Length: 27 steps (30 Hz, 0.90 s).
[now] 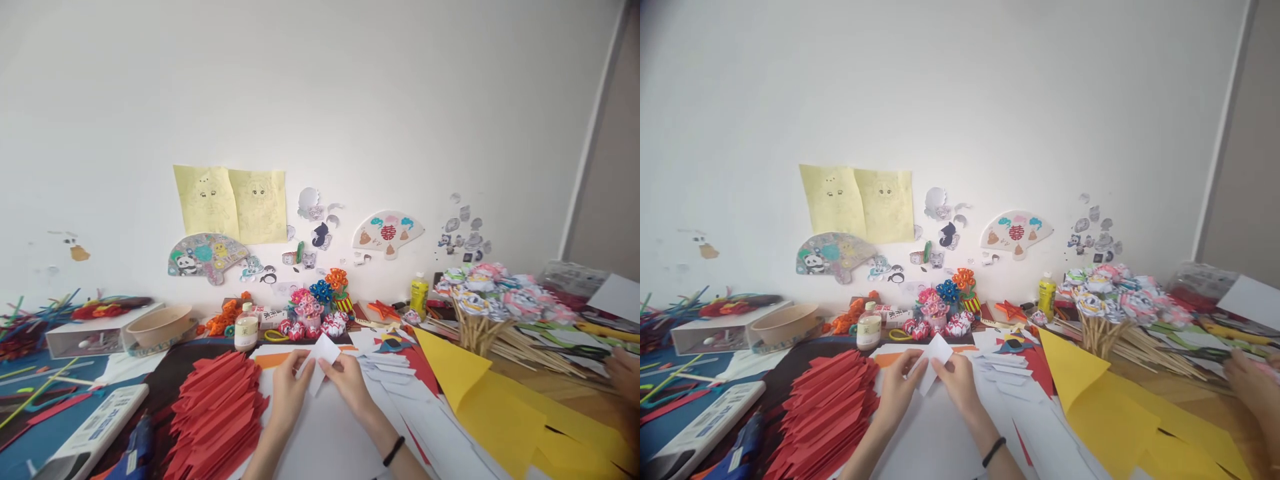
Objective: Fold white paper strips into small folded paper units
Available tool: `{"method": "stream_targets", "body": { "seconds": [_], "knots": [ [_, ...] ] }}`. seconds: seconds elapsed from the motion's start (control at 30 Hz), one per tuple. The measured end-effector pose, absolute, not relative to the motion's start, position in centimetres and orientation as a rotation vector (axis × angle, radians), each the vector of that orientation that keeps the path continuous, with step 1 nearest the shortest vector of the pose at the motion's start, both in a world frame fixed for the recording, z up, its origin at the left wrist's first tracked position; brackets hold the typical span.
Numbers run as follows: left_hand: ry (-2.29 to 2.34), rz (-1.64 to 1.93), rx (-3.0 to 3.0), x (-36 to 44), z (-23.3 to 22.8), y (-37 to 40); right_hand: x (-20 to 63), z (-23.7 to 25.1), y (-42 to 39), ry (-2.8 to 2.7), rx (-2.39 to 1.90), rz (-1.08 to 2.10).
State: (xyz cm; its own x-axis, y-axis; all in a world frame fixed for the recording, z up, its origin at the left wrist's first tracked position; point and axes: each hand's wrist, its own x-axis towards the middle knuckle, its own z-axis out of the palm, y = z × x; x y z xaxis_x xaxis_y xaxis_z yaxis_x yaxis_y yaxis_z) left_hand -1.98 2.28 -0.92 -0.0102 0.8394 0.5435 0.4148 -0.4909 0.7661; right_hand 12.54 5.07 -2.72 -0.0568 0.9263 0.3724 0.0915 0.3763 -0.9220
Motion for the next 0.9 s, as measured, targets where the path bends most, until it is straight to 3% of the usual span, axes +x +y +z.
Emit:
{"method": "stream_targets", "body": {
  "seconds": [0.2,0.43,0.7,0.9],
  "knots": [
    [1.495,1.504,2.265,-2.0,-1.6,2.1,13.6,-2.5,4.2,-1.350,-0.974,1.043],
    [1.411,1.152,3.030,-2.3,-2.5,1.9,14.0,-2.9,4.4,-1.299,-0.848,1.168],
    [1.458,1.013,3.056,-2.6,-2.4,2.4,14.9,-2.1,3.9,-1.325,-0.754,1.325],
    [1.393,1.082,2.925,-2.0,-1.1,1.3,15.1,-1.7,4.0,-1.492,-0.826,1.089]
  ]
}}
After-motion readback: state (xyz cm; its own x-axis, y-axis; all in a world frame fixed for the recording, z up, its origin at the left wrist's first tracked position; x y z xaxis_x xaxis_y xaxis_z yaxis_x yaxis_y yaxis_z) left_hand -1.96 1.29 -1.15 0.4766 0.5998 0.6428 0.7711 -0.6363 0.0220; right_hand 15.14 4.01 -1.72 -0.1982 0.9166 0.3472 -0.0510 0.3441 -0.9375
